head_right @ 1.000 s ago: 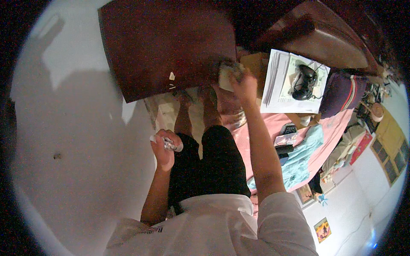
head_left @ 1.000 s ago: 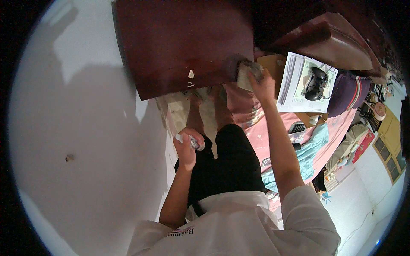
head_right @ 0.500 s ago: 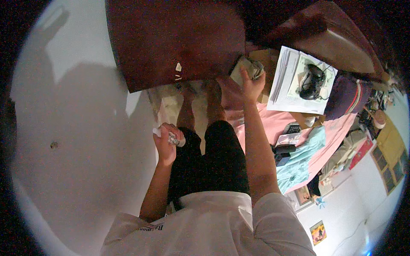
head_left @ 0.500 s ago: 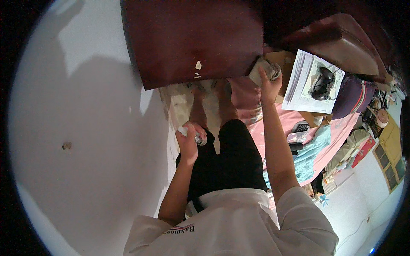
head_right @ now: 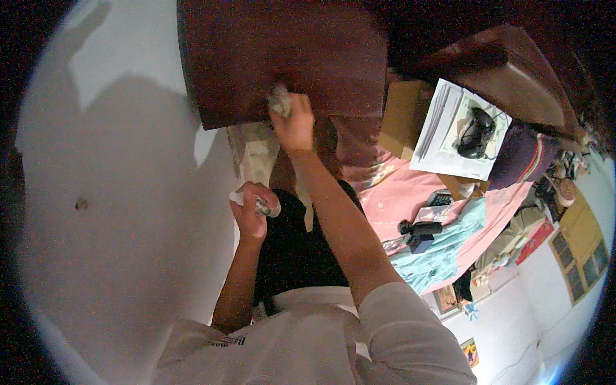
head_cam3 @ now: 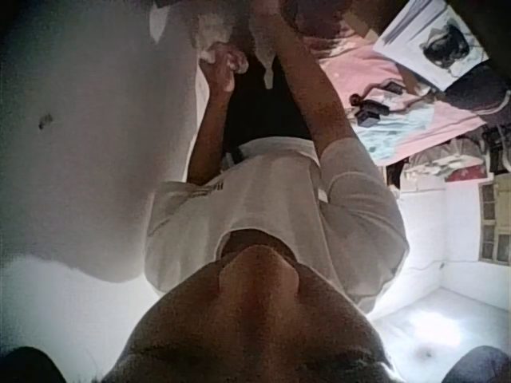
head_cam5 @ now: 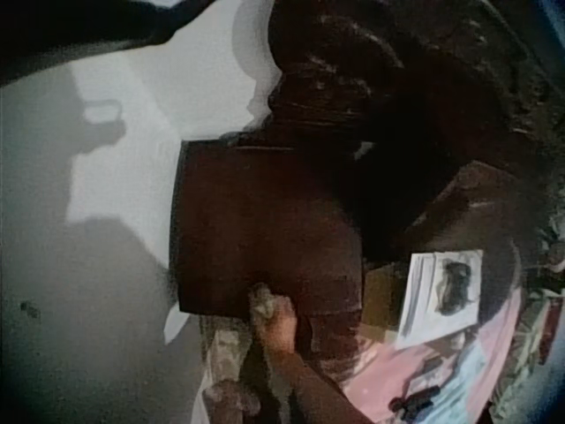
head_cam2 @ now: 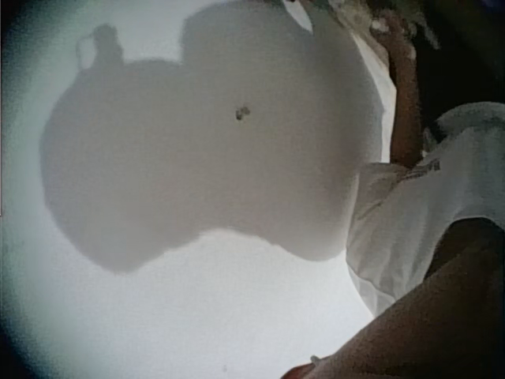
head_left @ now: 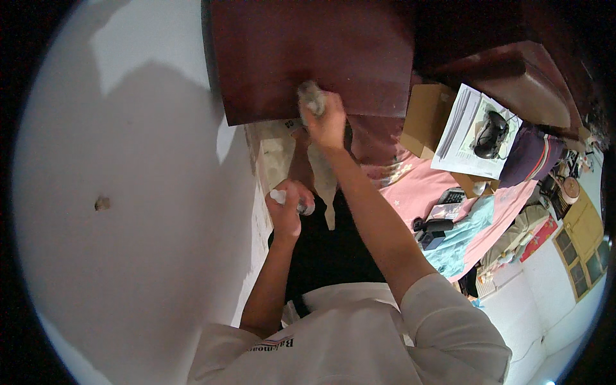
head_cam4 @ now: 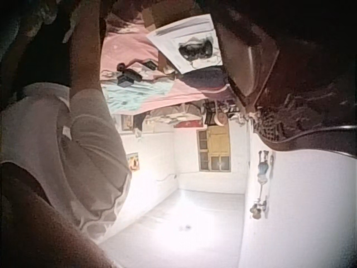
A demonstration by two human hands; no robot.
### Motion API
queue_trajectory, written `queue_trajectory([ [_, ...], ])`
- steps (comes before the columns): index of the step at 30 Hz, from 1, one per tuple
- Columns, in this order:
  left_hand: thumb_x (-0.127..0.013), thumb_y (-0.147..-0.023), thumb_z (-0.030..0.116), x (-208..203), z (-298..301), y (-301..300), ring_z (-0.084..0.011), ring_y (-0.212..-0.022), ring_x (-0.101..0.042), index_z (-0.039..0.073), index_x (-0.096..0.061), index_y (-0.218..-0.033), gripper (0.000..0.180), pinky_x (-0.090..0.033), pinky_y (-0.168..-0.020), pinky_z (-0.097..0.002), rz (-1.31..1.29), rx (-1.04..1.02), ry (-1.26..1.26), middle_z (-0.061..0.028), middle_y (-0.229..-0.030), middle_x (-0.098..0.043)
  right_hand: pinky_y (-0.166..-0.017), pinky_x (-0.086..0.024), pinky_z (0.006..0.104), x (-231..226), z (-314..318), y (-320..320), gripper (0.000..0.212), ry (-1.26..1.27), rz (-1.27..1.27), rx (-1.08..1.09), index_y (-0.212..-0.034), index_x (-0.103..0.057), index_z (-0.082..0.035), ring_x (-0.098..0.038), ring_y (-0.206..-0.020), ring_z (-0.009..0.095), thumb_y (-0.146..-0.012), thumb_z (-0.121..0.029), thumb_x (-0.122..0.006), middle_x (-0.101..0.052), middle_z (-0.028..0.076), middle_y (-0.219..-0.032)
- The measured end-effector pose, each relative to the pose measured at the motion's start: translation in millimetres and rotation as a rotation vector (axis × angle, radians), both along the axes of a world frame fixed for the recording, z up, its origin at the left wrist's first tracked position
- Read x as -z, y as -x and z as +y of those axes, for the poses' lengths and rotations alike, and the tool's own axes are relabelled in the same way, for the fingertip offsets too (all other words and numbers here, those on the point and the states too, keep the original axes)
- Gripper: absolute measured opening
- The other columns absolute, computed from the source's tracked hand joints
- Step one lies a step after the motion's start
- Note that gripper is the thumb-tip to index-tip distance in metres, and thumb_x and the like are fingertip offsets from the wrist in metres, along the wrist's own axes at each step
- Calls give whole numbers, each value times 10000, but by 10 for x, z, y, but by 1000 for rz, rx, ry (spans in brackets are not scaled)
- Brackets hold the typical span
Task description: The person wipes down a wooden headboard and the side of a nightstand using a cloth and a spray bottle.
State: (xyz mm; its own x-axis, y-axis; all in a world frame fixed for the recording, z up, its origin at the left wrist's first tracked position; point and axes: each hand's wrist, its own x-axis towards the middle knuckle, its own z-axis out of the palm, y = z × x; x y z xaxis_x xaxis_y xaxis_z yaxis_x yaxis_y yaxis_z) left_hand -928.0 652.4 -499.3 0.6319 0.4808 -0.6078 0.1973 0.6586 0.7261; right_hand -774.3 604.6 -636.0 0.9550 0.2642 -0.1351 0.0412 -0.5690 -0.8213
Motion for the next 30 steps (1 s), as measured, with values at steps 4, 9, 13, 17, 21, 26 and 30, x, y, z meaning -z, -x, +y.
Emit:
queue_trajectory([
  [4, -587, -1024, 344, -59, 69, 44, -173, -600, -561, 29, -547, -742, 425, -470, -619, -322, -39, -11, -31, -91, -662, -594, -871, -528, 500, 59, 465, 259, 454, -71, 114, -156, -1137, -594, -52, -604, -1030, 435, -721, -80, -773, -583, 200, -1113],
  [9, -564, -1034, 312, -153, 128, 41, -179, -629, -560, 23, -544, -760, 398, -468, -638, -335, -14, -18, -74, -96, -689, -596, -882, -527, 488, 60, 942, 433, 461, -95, 137, -398, -1168, -592, -77, -597, -1037, 423, -738, -90, -759, -575, 188, -1133],
  [13, -555, -1040, 308, -221, 151, -34, -185, -627, -551, 26, -539, -765, 395, -464, -633, -334, 15, -19, -126, -102, -690, -591, -892, -527, 484, 106, 1274, 518, 448, -57, 158, -580, -1172, -593, -89, -592, -1054, 409, -753, -98, -748, -561, 172, -1114],
  [17, -566, -1039, 338, -187, 202, -30, -191, -630, -554, 29, -534, -775, 408, -460, -610, -331, -41, -70, -154, -106, -690, -582, -912, -527, 478, 83, 1316, 395, 457, -34, 144, -649, -1194, -598, -92, -599, -1058, 394, -771, -149, -762, -563, 163, -1136],
  [21, -591, -1028, 350, -201, 185, -67, -197, -622, -559, 24, -539, -783, 411, -466, -589, -339, -58, -69, -100, -108, -699, -590, -934, -529, 477, 5, 1013, -17, 475, 26, 220, -553, -1218, -599, -106, -600, -1090, 392, -778, -175, -765, -565, 160, -1164],
  [26, -644, -1001, 325, -195, 95, -174, -192, -606, -552, 23, -547, -776, 389, -482, -584, -337, -57, -31, -53, -103, -702, -594, -949, -520, 475, -26, 200, -640, 432, 96, 38, -394, -1172, -622, -65, -595, -1122, 397, -770, -142, -760, -594, 174, -1176],
  [30, -686, -972, 287, -151, 65, -228, -169, -615, -550, 31, -551, -765, 356, -493, -595, -335, -71, -10, -22, -88, -718, -602, -836, -530, 483, -8, -584, -1166, 387, 170, -108, -215, -1117, -633, -24, -633, -1005, 431, -797, -176, -788, -632, 207, -1093],
])
